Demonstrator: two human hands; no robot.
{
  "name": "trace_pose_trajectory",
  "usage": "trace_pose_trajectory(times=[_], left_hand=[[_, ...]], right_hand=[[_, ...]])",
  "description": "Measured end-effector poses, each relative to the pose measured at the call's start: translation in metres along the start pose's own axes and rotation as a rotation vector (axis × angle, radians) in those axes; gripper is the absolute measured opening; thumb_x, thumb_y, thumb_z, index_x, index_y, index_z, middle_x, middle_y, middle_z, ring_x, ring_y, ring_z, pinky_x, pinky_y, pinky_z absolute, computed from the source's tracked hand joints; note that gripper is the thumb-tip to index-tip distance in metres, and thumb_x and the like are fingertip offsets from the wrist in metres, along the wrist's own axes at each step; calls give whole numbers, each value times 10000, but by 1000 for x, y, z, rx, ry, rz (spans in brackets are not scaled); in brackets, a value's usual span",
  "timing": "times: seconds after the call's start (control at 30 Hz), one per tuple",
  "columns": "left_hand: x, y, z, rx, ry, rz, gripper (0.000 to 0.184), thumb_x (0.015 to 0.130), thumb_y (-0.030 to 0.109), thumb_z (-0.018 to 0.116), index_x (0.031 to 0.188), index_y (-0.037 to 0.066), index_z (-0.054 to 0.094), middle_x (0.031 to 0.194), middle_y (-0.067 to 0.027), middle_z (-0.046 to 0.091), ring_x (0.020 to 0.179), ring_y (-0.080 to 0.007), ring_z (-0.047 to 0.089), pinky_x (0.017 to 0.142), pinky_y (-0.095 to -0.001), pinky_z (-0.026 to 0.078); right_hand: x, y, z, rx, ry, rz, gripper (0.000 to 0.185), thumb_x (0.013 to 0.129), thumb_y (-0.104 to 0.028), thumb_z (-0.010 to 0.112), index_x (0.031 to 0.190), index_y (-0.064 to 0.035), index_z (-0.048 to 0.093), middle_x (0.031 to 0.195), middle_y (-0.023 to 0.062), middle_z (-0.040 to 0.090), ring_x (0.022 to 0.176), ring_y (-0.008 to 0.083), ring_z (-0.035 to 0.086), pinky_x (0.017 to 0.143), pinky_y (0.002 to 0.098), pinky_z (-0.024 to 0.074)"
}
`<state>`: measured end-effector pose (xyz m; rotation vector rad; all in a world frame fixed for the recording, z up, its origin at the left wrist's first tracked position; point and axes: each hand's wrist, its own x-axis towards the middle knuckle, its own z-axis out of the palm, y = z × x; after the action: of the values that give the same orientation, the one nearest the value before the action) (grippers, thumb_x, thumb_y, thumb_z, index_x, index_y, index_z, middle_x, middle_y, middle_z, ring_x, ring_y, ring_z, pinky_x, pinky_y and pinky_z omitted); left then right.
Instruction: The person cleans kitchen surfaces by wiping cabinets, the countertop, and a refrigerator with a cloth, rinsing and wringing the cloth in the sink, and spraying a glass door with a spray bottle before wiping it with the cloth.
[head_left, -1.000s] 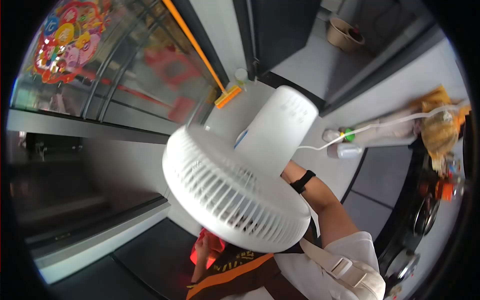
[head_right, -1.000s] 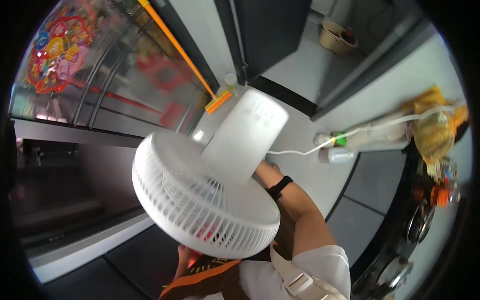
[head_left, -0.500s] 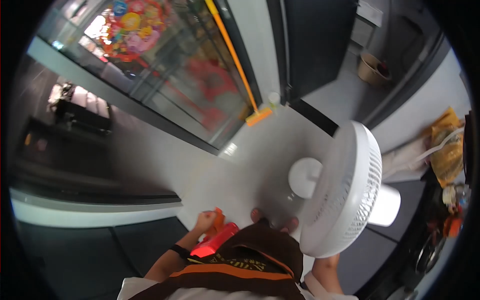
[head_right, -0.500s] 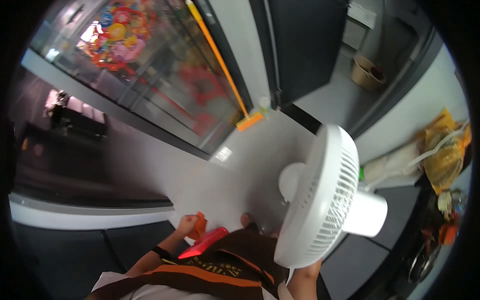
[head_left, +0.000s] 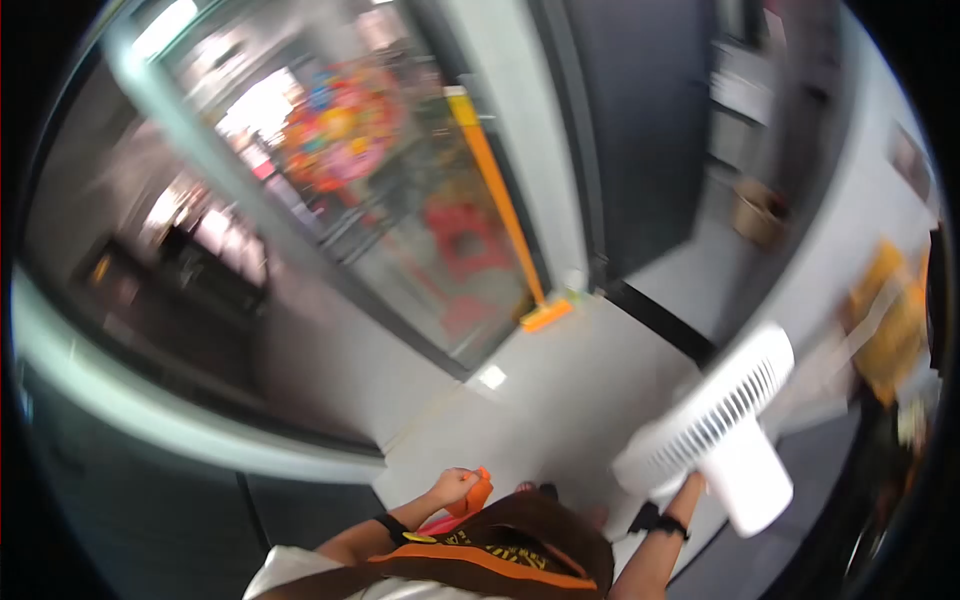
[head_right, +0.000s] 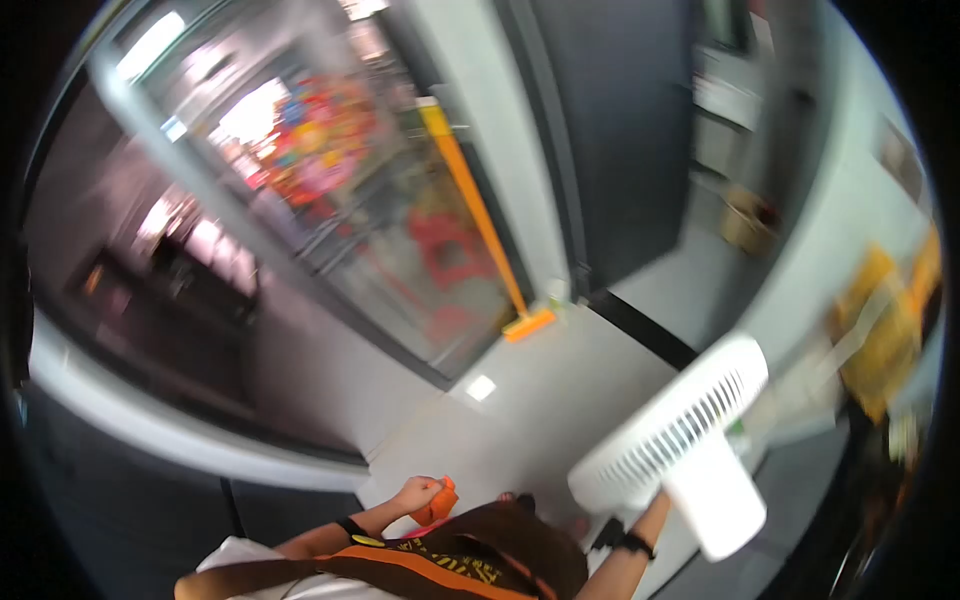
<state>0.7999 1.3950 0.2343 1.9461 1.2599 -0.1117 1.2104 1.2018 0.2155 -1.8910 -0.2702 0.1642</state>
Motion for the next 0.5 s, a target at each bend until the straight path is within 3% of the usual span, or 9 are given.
trace_pose_trajectory(times=[0.13,0.17,0.27,0.3,0.33,0.4,0.43,0.47,0.5], left_hand=[[21,-20,11,-272,-149,43,348,899,283,529,800,-33,636,711,-37,618,653,-103,555,601,-295,472],[15,15,1,-320,-241,-42,346,917,265,504,810,-33,644,741,-44,627,656,-127,570,608,-295,477],[29,27,-5,-439,-453,36,358,935,254,470,856,-56,630,747,-83,632,677,-153,586,632,-305,480],[48,33,-10,-195,-496,84,376,916,309,511,853,-45,622,766,-93,629,692,-172,589,630,-324,484],[60,30,-20,14,-490,124,404,897,363,552,850,-34,613,785,-104,626,707,-191,591,628,-343,488],[90,20,-35,79,-703,288,429,893,415,525,838,3,630,775,-93,638,717,-207,604,648,-371,485],[101,20,-34,121,-755,313,427,896,409,518,841,1,630,772,-93,638,716,-209,606,653,-371,486],[109,22,-32,175,-784,320,426,899,403,510,843,-1,630,769,-94,639,716,-211,607,657,-372,487],[118,30,-29,225,-810,328,424,902,397,502,846,-4,630,766,-95,639,716,-213,608,661,-372,488]], right_hand=[[5,12,-36,-78,335,33,573,678,-157,698,1219,-83,525,1247,184,504,1179,307,459,978,408,390],[8,20,-44,-107,440,50,573,678,-157,699,1218,-82,525,1246,184,504,1179,306,459,977,408,390],[21,39,-61,-178,718,45,574,676,-159,699,1217,-82,526,1243,183,506,1177,306,461,976,408,392],[22,40,-68,-206,782,52,574,675,-159,699,1217,-82,526,1242,183,507,1176,306,461,975,409,393],[18,36,-72,-232,771,82,574,675,-160,700,1217,-82,526,1241,183,507,1175,306,462,975,409,393],[-19,8,-89,-265,519,259,614,631,-197,720,1191,-47,518,1198,182,523,1141,321,478,987,413,380],[-39,16,-82,-334,634,171,605,612,-211,731,1155,-38,528,1177,186,530,1121,326,493,976,425,389],[-65,24,-77,-319,690,68,533,661,-212,706,1144,-58,542,1123,185,560,1064,339,530,926,429,425],[-101,22,-77,-255,477,176,483,714,-221,670,1162,-86,547,1118,156,574,1069,329,532,940,418,414]])
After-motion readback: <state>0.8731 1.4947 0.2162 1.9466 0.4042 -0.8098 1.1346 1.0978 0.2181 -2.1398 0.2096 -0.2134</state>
